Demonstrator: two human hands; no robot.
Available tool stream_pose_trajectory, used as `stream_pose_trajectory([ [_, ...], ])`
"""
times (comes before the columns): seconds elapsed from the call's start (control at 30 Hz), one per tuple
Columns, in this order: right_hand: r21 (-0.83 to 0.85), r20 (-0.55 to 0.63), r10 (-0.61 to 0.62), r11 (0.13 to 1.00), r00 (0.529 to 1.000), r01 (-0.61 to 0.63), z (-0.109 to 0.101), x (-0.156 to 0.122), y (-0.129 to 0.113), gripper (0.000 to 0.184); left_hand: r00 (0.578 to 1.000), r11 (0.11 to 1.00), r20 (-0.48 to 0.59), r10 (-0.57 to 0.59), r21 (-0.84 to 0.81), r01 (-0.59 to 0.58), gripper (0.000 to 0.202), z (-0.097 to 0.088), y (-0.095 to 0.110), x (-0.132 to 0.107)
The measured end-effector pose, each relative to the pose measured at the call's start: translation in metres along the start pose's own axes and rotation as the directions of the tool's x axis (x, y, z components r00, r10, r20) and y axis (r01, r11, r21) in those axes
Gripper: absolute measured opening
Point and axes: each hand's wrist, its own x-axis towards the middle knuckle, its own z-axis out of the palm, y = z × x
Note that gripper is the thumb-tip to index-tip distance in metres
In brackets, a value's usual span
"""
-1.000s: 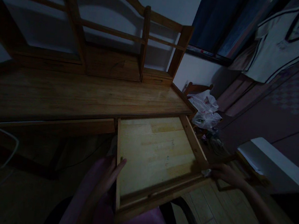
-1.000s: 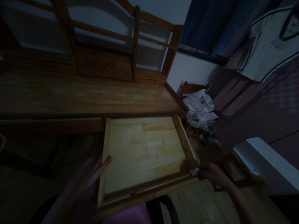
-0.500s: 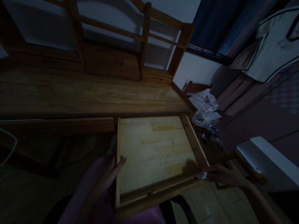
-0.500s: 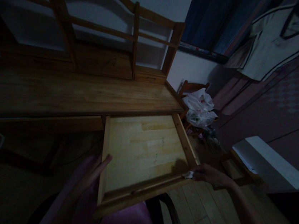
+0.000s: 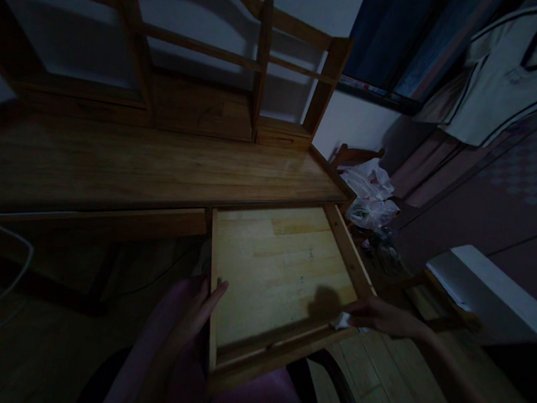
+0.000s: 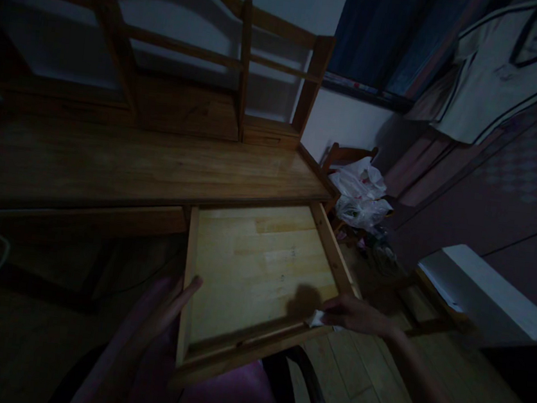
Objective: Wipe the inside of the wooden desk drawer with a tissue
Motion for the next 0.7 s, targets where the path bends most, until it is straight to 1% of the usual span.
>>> stream_pose_trajectory([
  [0.07, -0.008, 0.033, -0.014, 1.0, 0.999, 0.014, 0.001, 0.002, 0.001, 0.046, 0.996, 0.995, 0.065, -0.069, -0.073, 0.073, 0.067, 0.0, -0.002, 0.001],
  [0.1, -0.009, 0.045, -0.023, 1.0, 0.999, 0.024, 0.001, 0.003, 0.002, 0.044, 0.993, 0.991, 0.075, -0.089, -0.088, 0.096, 0.068, 0.0, -0.003, 0.002],
  [0.2, 0.016, 0.053, -0.05, 0.999, 0.997, 0.049, 0.003, 0.007, 0.012, 0.037, 0.994, 0.992, 0.067, -0.084, -0.09, 0.09, 0.067, 0.0, -0.006, 0.003],
  [0.27, 0.044, 0.031, -0.044, 0.998, 0.999, 0.043, 0.004, 0.01, 0.021, 0.03, 0.995, 0.993, 0.065, -0.077, -0.083, 0.083, 0.067, 0.0, -0.007, 0.003],
  [0.33, 0.064, -0.026, -0.014, 0.998, 1.0, 0.016, 0.007, 0.011, 0.029, 0.026, 0.994, 0.993, 0.071, -0.084, -0.073, 0.09, 0.069, 0.0, -0.007, 0.003],
  [0.4, 0.072, -0.095, 0.009, 0.997, 0.995, -0.002, 0.009, 0.009, 0.031, 0.027, 0.992, 0.992, 0.078, -0.1, -0.067, 0.105, 0.071, 0.0, -0.007, 0.004],
  [0.5, 0.063, -0.168, -0.004, 0.998, 0.986, 0.015, 0.013, 0.001, 0.022, 0.03, 0.992, 0.993, 0.088, -0.09, -0.066, 0.096, 0.071, -0.001, -0.006, 0.003],
  [0.6, 0.039, -0.242, -0.011, 0.999, 0.97, 0.022, 0.01, -0.01, 0.017, 0.031, 0.995, 0.997, 0.082, -0.065, -0.038, 0.068, 0.068, -0.001, -0.007, 0.003],
  [0.63, 0.031, -0.291, 0.001, 0.999, 0.957, 0.009, 0.008, -0.015, 0.02, 0.032, 0.995, 0.997, 0.078, -0.06, -0.034, 0.063, 0.067, -0.001, -0.006, 0.003],
  [0.67, 0.02, -0.358, 0.021, 1.0, 0.934, -0.014, 0.004, -0.021, 0.026, 0.034, 0.996, 0.997, 0.072, -0.059, -0.036, 0.062, 0.066, -0.001, -0.006, 0.002],
  [0.7, 0.006, -0.441, 0.05, 0.999, 0.896, -0.052, -0.001, -0.027, 0.035, 0.036, 0.996, 0.997, 0.068, -0.063, -0.042, 0.066, 0.066, -0.001, -0.004, 0.002],
])
